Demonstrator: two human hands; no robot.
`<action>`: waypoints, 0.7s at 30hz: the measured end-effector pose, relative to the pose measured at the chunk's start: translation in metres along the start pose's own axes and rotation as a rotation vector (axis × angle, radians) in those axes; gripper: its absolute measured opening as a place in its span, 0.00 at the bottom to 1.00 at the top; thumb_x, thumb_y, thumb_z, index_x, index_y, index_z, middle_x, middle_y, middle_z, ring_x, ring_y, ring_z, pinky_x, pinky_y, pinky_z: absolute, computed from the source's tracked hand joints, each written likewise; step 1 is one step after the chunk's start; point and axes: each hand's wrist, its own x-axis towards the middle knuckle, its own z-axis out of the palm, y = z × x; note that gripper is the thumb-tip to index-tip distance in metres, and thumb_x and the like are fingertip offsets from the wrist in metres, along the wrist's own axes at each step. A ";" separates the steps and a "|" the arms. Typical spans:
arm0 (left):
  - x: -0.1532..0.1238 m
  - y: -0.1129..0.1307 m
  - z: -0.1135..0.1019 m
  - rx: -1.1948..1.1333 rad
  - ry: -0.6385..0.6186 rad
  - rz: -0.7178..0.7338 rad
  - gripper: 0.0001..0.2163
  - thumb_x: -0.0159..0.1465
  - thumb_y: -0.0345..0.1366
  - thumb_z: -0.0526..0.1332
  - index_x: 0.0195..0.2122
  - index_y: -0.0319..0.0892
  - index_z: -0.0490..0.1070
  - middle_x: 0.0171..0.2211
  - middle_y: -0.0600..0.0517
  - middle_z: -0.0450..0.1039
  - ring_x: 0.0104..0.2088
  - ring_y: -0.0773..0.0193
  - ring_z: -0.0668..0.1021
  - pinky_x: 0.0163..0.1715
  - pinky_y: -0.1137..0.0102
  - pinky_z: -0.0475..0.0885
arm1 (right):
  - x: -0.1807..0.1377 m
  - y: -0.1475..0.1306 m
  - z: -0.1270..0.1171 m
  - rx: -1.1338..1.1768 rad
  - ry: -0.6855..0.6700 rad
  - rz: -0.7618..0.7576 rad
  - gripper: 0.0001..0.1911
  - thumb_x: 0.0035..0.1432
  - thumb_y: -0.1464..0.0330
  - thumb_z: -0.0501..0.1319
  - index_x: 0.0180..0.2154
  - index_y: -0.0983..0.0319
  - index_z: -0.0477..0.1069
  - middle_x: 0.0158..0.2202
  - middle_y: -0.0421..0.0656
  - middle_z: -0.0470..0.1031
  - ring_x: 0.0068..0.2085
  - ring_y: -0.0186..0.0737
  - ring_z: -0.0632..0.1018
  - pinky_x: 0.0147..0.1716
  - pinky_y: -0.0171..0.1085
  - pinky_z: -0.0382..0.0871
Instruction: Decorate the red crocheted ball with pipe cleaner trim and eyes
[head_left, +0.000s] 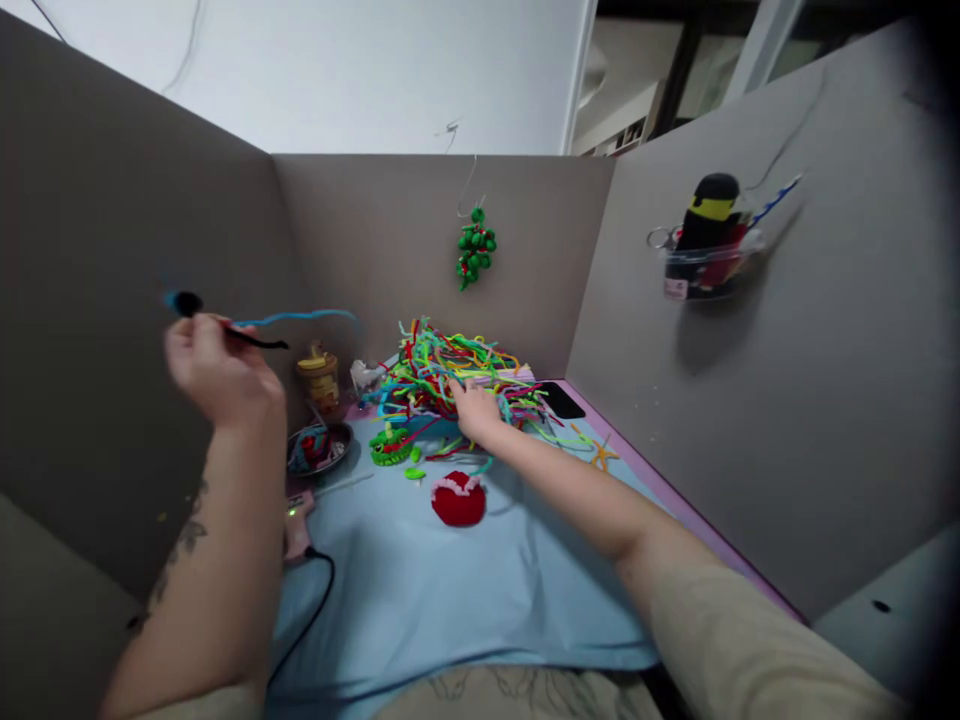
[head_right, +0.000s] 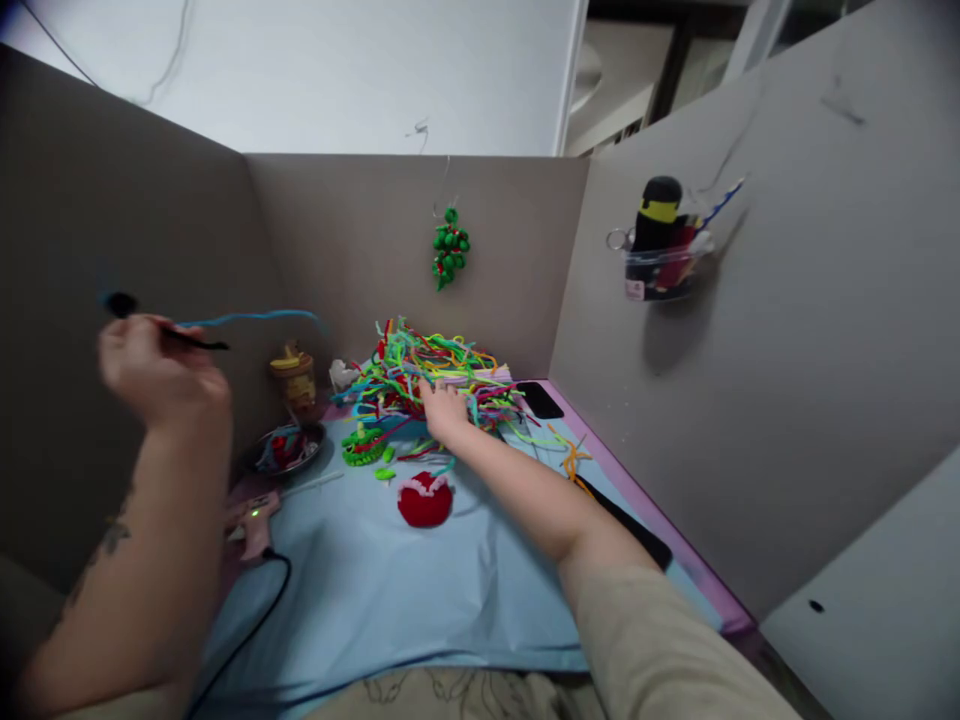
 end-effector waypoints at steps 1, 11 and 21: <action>0.003 0.010 -0.002 -0.016 0.008 0.069 0.08 0.60 0.22 0.47 0.28 0.38 0.58 0.23 0.58 0.58 0.21 0.76 0.66 0.26 0.78 0.64 | 0.004 0.002 -0.005 -0.016 0.046 -0.013 0.30 0.56 0.78 0.52 0.59 0.55 0.54 0.55 0.56 0.60 0.52 0.54 0.67 0.46 0.50 0.60; -0.079 0.014 -0.017 -0.157 0.096 -0.280 0.03 0.54 0.26 0.54 0.27 0.38 0.61 0.25 0.57 0.64 0.22 0.76 0.67 0.27 0.76 0.66 | 0.025 -0.001 0.027 -0.031 -0.233 -0.267 0.40 0.50 0.58 0.63 0.62 0.58 0.52 0.62 0.54 0.52 0.59 0.59 0.58 0.54 0.53 0.52; -0.125 -0.010 -0.043 -0.024 -0.297 -0.991 0.06 0.53 0.34 0.61 0.28 0.40 0.65 0.27 0.55 0.68 0.21 0.76 0.69 0.27 0.77 0.72 | 0.009 0.029 -0.034 0.765 0.114 -0.187 0.14 0.54 0.65 0.58 0.41 0.63 0.73 0.45 0.47 0.71 0.46 0.41 0.72 0.46 0.40 0.65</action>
